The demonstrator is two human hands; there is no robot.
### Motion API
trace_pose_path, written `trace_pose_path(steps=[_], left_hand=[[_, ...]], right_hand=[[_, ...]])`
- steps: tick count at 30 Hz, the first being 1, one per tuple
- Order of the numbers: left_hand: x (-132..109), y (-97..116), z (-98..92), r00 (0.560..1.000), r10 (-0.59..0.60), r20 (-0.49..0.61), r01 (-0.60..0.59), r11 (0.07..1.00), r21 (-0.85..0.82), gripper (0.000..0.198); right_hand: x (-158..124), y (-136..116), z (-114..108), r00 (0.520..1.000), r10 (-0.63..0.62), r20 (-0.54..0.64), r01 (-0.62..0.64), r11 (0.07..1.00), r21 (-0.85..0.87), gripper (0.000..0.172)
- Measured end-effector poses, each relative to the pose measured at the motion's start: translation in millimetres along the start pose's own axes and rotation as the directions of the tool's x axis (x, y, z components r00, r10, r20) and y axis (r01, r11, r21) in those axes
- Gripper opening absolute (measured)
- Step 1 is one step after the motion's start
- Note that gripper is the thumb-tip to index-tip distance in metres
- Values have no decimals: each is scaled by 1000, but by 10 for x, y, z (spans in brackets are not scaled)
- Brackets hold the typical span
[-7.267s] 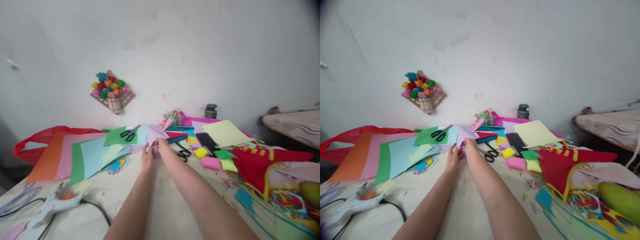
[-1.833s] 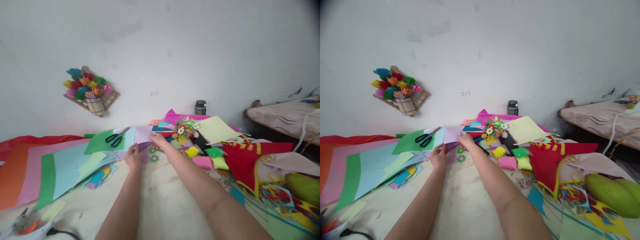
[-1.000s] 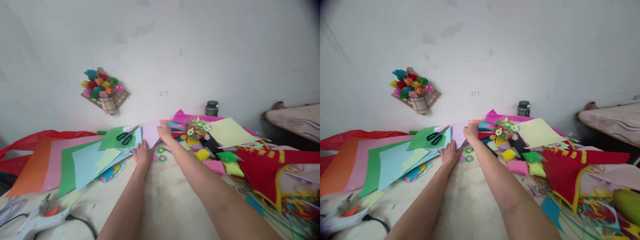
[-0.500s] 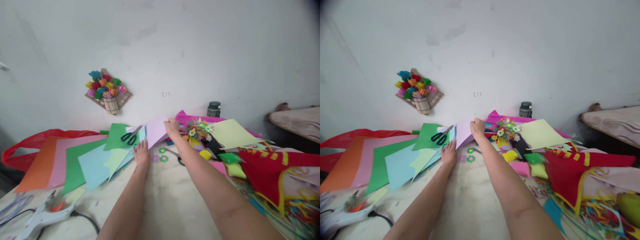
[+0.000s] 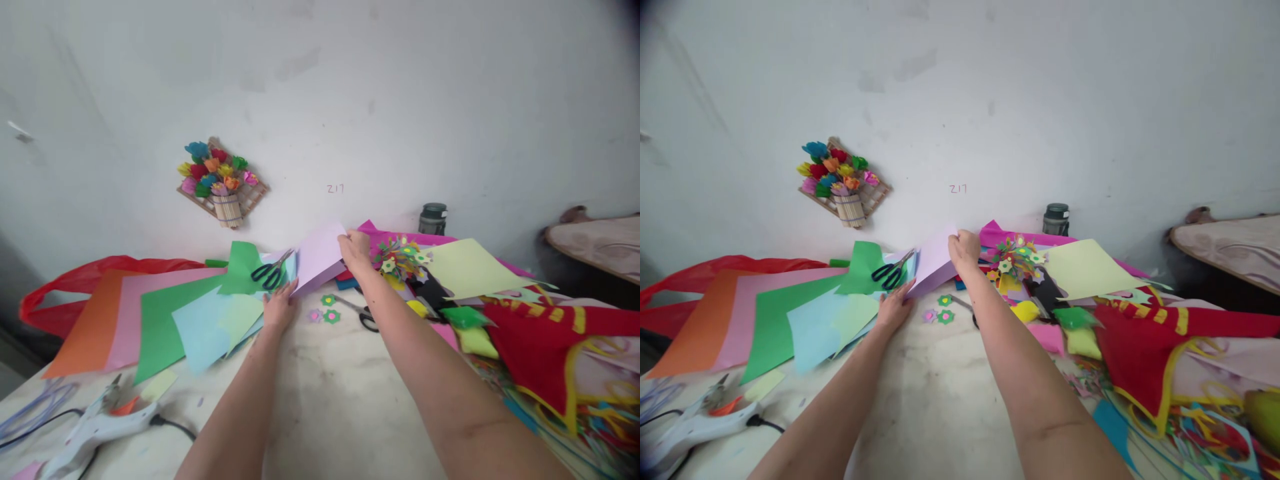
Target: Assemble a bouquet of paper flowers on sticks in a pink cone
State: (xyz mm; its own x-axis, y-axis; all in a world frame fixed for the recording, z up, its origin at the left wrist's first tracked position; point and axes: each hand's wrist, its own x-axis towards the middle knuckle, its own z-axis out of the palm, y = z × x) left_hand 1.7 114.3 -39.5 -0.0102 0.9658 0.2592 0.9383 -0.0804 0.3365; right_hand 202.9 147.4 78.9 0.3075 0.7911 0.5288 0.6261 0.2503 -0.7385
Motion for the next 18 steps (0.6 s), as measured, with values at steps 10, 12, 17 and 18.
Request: trace_pose_path(steps=[10,12,17,18], left_hand=[[28,-111,-63,995,-95,25,93,992,83,69],[24,-173,-76,995,-96,36,93,992,87,73],[-3,-321,-80,997,-73,24,70,991,115,72],[-7,-334,-81,998,-67,20,64,991,120,71]], right_hand=[[-28,-21,-78,999,33,-33,-34,999,-29,17],[6,6,-95,996,53,-66,-56,998,-36,16],[130,75,-183,992,74,-100,-77,997,-25,15],[144,84,-205,992,84,-92,-86,996,-16,15]])
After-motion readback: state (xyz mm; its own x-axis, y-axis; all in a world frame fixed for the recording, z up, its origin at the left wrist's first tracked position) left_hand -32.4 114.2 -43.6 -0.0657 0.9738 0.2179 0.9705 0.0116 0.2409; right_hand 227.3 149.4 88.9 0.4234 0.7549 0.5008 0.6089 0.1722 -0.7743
